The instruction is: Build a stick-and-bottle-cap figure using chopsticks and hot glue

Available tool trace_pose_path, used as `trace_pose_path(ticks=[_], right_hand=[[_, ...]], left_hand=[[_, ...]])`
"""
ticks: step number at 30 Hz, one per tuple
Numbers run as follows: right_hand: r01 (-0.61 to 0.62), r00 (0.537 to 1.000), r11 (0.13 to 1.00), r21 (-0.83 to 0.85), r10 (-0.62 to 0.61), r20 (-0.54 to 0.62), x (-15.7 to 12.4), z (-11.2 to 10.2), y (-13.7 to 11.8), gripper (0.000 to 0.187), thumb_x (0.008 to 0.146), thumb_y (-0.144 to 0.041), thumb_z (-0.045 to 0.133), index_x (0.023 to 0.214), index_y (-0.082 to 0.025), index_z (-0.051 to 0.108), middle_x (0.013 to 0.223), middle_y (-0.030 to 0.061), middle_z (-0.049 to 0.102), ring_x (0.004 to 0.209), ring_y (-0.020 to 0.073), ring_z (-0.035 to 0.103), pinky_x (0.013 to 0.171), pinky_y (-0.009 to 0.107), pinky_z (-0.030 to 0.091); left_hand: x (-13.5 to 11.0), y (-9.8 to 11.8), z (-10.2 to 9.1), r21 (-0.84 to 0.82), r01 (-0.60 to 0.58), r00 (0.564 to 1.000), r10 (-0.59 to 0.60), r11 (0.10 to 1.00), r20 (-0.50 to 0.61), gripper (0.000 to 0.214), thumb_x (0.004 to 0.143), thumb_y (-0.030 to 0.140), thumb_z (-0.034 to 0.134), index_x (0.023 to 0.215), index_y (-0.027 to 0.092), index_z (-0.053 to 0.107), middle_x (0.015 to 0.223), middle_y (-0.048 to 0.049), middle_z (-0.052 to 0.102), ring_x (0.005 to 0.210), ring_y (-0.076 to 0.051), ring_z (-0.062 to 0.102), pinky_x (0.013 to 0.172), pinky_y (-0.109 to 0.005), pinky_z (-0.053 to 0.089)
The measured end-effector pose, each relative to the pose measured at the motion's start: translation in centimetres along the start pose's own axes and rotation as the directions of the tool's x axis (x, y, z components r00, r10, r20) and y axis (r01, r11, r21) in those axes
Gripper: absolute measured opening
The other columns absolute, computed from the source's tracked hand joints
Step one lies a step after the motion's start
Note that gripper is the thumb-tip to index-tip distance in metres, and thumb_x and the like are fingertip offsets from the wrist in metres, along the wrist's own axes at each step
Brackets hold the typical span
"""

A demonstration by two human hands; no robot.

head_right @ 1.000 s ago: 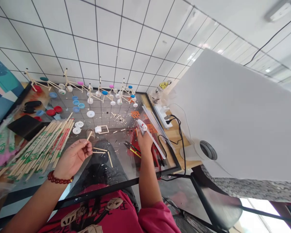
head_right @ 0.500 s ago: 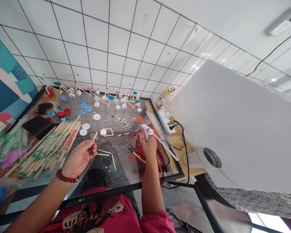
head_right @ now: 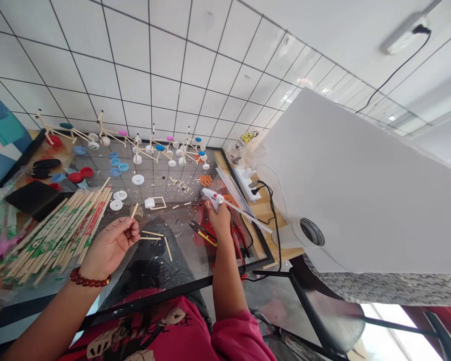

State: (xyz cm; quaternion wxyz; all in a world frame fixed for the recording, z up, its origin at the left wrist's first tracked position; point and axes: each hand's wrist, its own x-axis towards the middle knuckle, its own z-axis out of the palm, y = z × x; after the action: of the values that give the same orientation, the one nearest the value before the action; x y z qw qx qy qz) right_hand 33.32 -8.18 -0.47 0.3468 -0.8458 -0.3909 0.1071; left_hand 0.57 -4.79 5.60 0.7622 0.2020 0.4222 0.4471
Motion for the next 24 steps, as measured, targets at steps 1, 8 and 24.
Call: trace_pose_path(ticks=[1,8,24], right_hand=[[-0.012,1.000,1.000,-0.004,0.012,0.007,-0.1,-0.1,-0.2,0.053,0.088,-0.045,0.069,0.133,-0.017,0.067,0.118,0.0158,0.080,0.112,0.0363,0.076,0.094,0.044,0.058],[0.096,0.995,0.992,-0.078,-0.097,-0.013,-2.0,-2.8,-0.1,0.059,0.086,-0.043,0.069,0.137,-0.013,0.065,0.127,0.0212,0.076,0.115,0.0365,0.072,0.097,0.048,0.058],[-0.059,0.830,0.582,0.811,-0.423,0.364,-16.1,1.3,-10.3,0.025,0.098,-0.049,0.077,0.115,-0.033,0.086,0.112,0.0067,0.083,0.103,0.0239,0.078,0.092,0.039,0.065]], left_hand=[[0.0,0.0,0.0,-0.002,0.001,1.000,-0.001,1.000,0.002,0.022,0.068,0.025,0.093,0.075,0.016,0.073,0.074,-0.0017,0.068,0.067,-0.012,0.060,0.060,-0.020,0.057],[0.1,0.4,-0.3,-0.066,-0.038,0.999,0.036,0.997,-0.030,0.022,0.069,0.024,0.092,0.074,0.016,0.072,0.074,-0.0006,0.067,0.065,-0.011,0.059,0.059,-0.020,0.056],[-5.5,-4.8,2.1,-0.050,0.058,0.998,-0.059,0.997,-0.014,0.048,0.051,0.051,0.106,0.063,0.017,0.074,0.056,0.0022,0.060,0.049,-0.007,0.049,0.050,-0.021,0.045]])
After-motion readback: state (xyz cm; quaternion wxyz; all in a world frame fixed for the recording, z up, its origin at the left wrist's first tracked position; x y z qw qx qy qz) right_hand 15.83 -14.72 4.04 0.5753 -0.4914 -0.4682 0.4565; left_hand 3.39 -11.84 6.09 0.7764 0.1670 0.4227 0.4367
